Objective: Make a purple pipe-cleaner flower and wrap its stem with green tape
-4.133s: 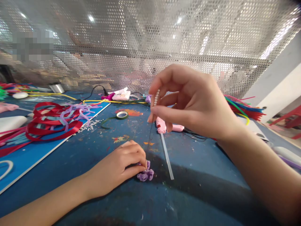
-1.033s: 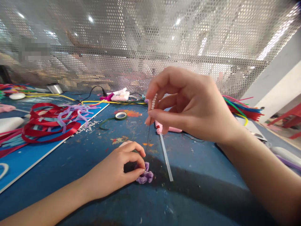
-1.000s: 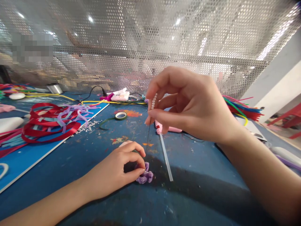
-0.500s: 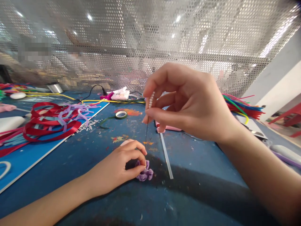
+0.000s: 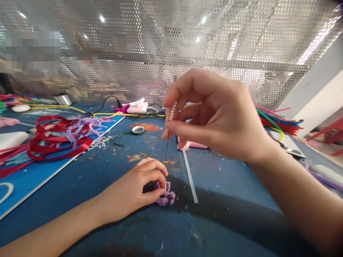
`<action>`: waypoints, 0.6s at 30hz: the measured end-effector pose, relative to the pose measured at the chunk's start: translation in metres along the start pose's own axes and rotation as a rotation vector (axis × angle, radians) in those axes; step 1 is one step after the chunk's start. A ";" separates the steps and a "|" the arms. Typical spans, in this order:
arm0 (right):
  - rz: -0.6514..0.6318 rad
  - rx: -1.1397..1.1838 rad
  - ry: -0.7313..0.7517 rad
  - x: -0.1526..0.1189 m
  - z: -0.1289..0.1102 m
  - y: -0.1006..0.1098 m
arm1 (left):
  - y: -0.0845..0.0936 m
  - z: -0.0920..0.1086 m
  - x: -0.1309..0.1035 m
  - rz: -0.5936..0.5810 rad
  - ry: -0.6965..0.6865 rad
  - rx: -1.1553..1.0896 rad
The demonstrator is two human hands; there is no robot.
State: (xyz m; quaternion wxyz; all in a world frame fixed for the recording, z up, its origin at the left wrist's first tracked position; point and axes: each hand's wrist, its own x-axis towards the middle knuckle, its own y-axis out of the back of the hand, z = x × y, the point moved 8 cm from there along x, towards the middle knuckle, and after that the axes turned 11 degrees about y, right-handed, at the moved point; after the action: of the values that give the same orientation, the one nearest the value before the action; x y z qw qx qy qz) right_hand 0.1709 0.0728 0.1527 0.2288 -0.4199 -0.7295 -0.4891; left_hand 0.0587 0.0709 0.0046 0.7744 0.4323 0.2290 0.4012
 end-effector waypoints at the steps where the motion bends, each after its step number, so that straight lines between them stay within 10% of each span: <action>1: 0.004 0.000 -0.003 0.000 0.000 0.000 | 0.001 0.000 0.000 0.004 -0.002 0.002; 18: -0.077 0.225 -0.270 -0.018 0.042 -0.035 | 0.004 0.005 -0.003 0.034 -0.037 0.033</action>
State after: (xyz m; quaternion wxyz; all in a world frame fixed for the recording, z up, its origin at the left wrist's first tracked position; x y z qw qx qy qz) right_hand 0.1552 0.0982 0.1031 0.1553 -0.4253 -0.8193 -0.3518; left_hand 0.0587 0.0672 0.0104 0.7644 0.4561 0.2139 0.4024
